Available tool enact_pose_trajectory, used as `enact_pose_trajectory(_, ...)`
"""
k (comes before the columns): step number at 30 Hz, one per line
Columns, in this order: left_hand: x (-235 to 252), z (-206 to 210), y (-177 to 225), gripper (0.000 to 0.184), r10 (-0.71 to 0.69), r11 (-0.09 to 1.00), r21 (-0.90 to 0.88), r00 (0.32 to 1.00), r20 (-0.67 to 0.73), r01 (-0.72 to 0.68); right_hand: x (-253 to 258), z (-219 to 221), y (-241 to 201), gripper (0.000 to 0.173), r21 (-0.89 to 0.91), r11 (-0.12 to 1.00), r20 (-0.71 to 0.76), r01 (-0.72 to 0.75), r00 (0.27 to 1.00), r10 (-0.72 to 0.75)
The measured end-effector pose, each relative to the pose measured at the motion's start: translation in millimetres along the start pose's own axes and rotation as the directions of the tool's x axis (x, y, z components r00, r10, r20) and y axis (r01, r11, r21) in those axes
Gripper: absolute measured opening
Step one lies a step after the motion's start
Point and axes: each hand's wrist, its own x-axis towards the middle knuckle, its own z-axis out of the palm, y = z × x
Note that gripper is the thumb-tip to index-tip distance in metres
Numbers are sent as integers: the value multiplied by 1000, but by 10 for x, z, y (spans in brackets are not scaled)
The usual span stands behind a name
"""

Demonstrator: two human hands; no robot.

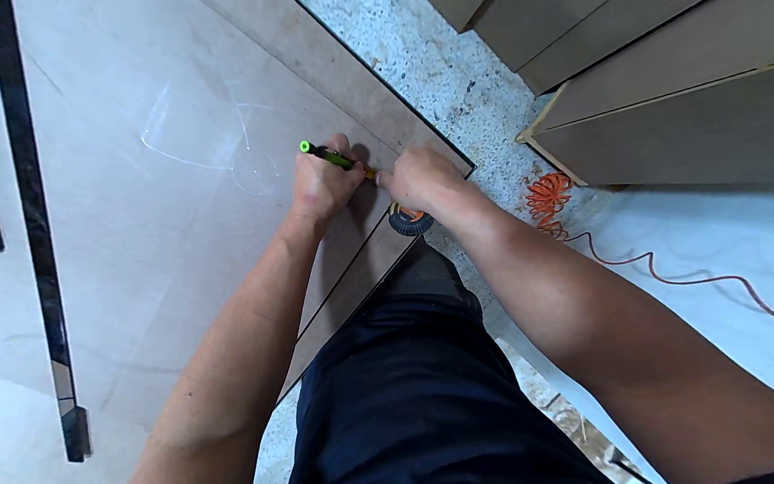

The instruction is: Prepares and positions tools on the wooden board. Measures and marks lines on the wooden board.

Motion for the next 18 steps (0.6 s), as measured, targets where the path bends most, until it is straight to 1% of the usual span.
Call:
enact_pose_trajectory(7,-36,1,-39,11,16,1000,13,1000,8,-16,-45,51,-28,62,-13,1000,2,-8,1000,8)
enact_pose_trajectory(11,-63,8,-78,11,46,999,-14,999,-7,-46,-62,80,-40,62,3,1000,7,-17,1000,17)
enact_pose_trajectory(18,-108,-1,-128,10,60,998,-20,998,12,-60,-93,167,-55,60,34,999,-3,-5,1000,5)
